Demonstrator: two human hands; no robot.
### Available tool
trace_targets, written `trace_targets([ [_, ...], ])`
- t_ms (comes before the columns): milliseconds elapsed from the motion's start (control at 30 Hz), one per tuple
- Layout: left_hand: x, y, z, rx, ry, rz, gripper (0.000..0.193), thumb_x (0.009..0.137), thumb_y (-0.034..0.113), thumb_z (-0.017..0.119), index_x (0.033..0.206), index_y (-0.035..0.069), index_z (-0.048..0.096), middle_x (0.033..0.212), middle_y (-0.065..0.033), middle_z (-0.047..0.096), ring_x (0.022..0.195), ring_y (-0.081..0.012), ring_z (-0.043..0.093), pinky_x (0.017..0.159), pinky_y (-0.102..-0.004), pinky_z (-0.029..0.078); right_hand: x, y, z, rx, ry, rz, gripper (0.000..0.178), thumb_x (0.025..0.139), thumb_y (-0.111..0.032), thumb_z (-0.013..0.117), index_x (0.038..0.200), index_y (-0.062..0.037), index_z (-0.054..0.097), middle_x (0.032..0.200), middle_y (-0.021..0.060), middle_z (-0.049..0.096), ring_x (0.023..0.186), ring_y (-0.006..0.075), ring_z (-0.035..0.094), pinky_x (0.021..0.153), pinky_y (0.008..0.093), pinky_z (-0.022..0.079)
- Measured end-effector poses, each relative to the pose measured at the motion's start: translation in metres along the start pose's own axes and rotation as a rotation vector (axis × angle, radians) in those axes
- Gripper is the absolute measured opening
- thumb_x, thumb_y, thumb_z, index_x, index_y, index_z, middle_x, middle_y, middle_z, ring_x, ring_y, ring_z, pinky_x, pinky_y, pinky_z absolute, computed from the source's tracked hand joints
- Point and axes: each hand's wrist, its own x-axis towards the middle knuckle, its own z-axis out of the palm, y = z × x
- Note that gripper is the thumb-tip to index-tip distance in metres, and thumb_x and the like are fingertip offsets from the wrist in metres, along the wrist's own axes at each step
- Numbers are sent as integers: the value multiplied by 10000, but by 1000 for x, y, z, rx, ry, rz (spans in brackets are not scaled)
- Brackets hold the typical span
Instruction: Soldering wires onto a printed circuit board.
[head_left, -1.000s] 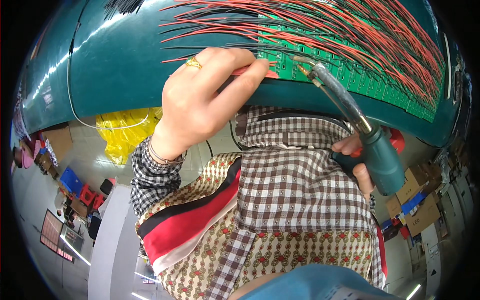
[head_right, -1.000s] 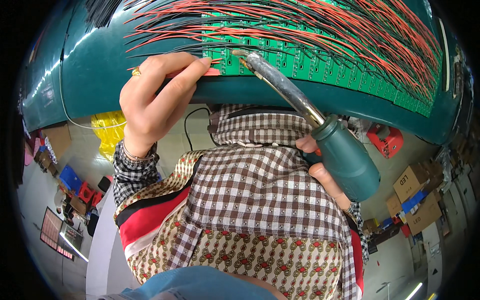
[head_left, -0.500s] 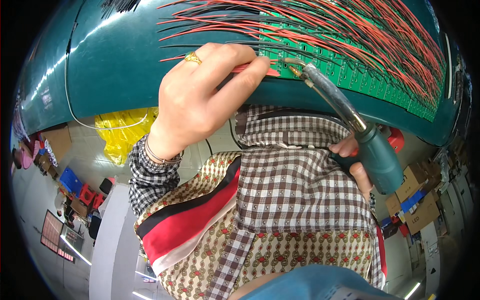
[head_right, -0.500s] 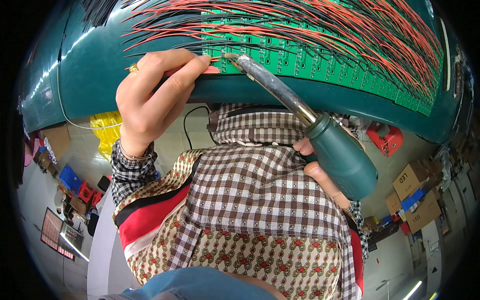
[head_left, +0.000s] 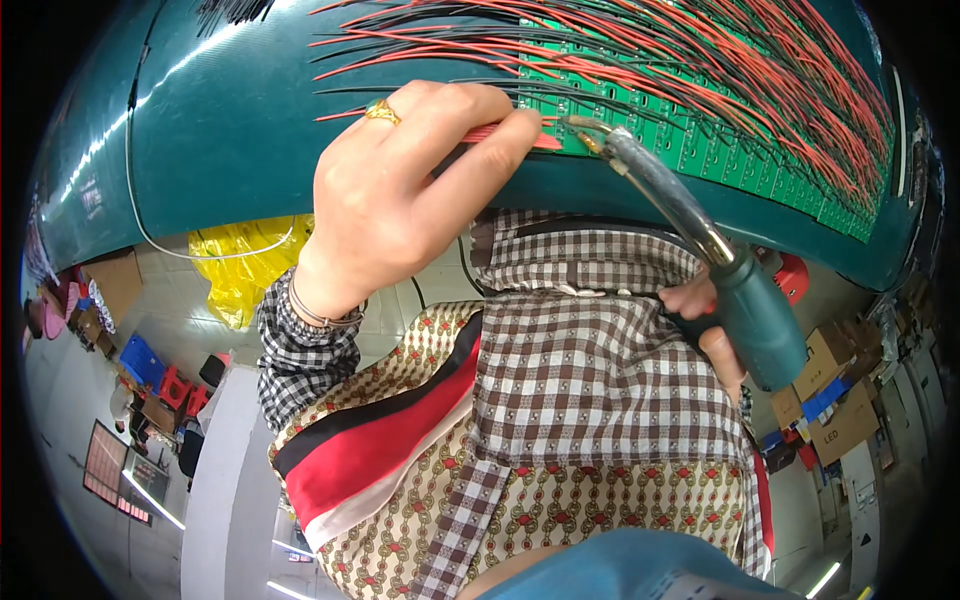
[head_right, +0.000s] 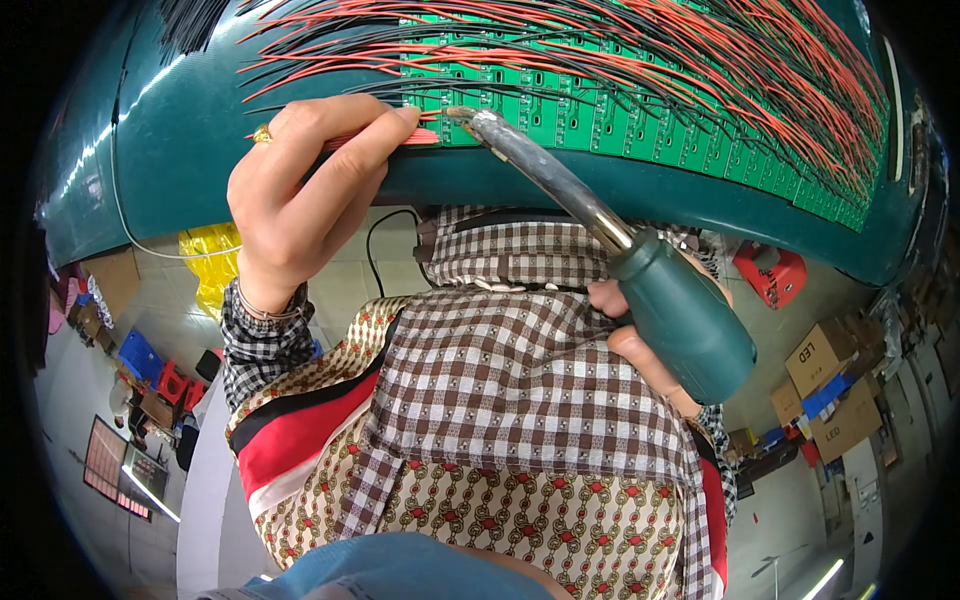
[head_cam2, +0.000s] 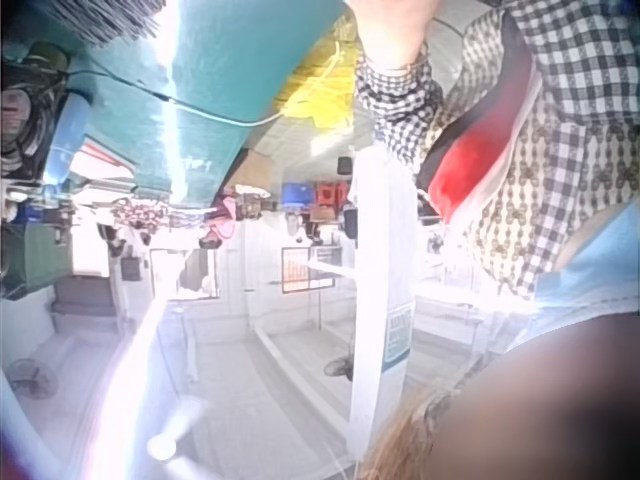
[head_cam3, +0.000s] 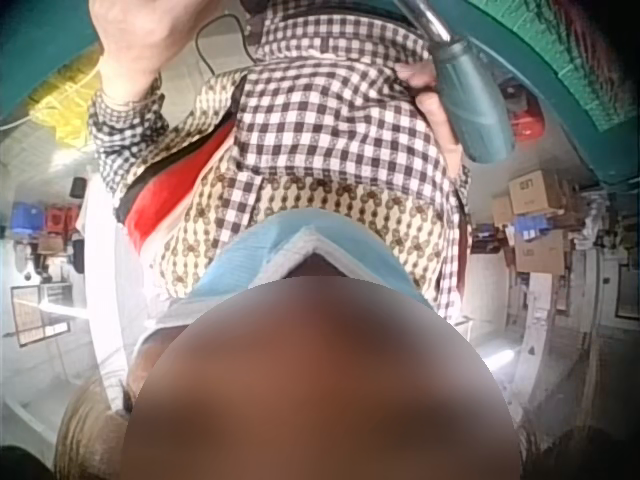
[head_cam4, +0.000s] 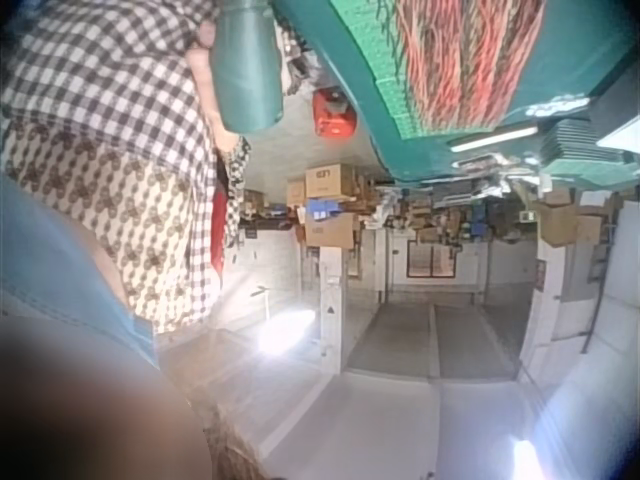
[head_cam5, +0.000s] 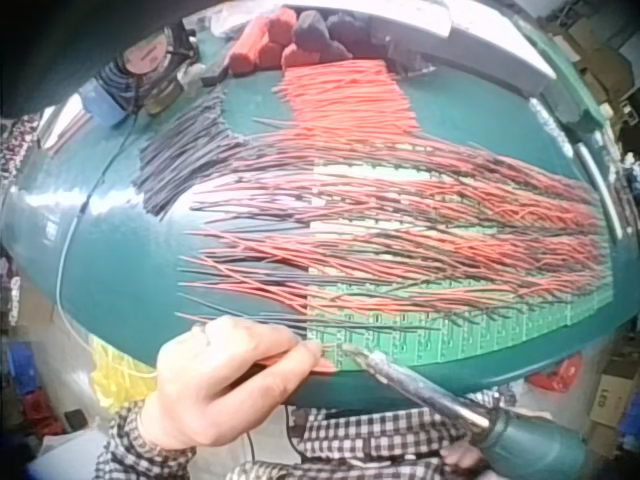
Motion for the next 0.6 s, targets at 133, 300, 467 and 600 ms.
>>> trace_targets([
  [133,3,-5,6,11,48,48,320,610,-16,677,927,27,699,860,-50,625,715,-185,617,588,-270,497,3,5,-4,12,15,-161,568,899,-227,579,1303,133,406,1009,207,597,938,324,620,861,464,538],
  [300,2,-7,8,40,88,96,276,605,83,682,877,39,682,850,-37,610,703,-168,607,568,-257,490,-1,13,-6,75,40,-186,569,896,-171,546,1337,137,362,1055,240,586,998,361,618,856,460,557],
  [467,1,-7,8,44,86,82,284,598,86,678,877,37,682,839,-39,611,697,-173,607,565,-258,488,8,11,-22,-53,-224,-250,589,888,-155,514,1366,132,325,1113,253,565,1023,365,618,875,461,555],
  [600,1,-7,8,47,92,86,283,599,68,682,880,39,685,840,-40,611,691,-174,605,562,-260,485,9,4,-18,-80,-219,-239,618,894,-195,538,1373,127,319,1119,247,565,1037,367,617,881,460,555],
])
